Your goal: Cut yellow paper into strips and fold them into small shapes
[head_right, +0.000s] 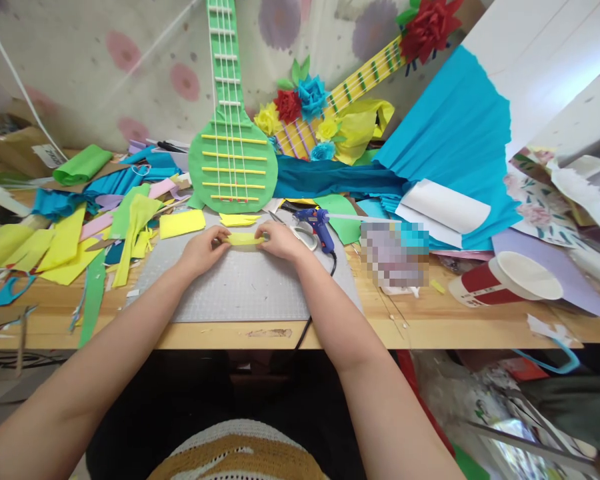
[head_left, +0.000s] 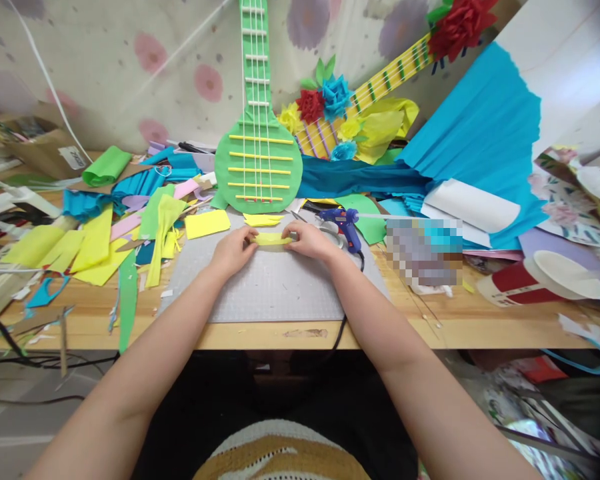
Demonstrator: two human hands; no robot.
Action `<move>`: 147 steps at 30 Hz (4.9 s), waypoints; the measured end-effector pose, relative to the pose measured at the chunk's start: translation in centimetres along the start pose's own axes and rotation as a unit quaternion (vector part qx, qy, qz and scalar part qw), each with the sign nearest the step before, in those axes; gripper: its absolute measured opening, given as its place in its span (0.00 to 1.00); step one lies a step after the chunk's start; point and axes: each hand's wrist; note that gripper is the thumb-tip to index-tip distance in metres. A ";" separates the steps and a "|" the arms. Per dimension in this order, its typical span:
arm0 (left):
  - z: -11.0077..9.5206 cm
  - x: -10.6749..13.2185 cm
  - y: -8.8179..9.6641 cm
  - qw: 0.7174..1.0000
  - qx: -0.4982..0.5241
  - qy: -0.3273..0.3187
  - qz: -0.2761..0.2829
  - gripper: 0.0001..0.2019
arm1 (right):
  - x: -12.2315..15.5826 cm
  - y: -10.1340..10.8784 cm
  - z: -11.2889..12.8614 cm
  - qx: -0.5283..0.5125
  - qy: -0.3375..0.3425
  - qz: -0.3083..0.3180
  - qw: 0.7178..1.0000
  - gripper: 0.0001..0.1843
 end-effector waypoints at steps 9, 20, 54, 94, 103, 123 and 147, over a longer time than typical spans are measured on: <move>-0.3 -0.4 -0.2 0.993 0.031 0.112 -0.006 0.20 | -0.1 -0.6 0.6 0.004 -0.138 -0.041 0.990 0.18; -0.8 -1.2 -1.3 0.986 -0.050 0.149 -0.054 0.25 | 0.2 -1.0 2.8 0.121 -0.170 -0.034 0.977 0.19; -1.9 -1.0 -1.3 0.980 -0.144 0.132 -0.040 0.19 | 0.3 -2.1 2.9 0.201 -0.143 -0.031 0.969 0.15; -2.5 -0.9 -3.2 0.984 -0.158 0.047 -0.073 0.14 | 1.1 -1.4 4.1 0.260 -0.114 -0.015 0.959 0.18; -2.9 -0.8 -2.8 0.983 -0.159 0.062 -0.071 0.14 | 0.7 -3.2 4.0 0.267 -0.036 -0.036 0.962 0.16; 0.1 -1.5 0.6 0.977 -0.097 0.173 -0.077 0.15 | 0.7 -3.8 3.6 0.285 -0.049 -0.044 0.956 0.17; -0.2 -1.1 -2.3 0.994 -0.042 0.034 -0.090 0.12 | 1.1 -2.2 2.7 0.206 -0.046 -0.062 0.975 0.23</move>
Point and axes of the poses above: each hand's wrist, its own x-axis away from the middle knuckle, its own y-axis out of the back of the hand, z = x × y, and after that the axes turned 14 degrees about -z, right-handed
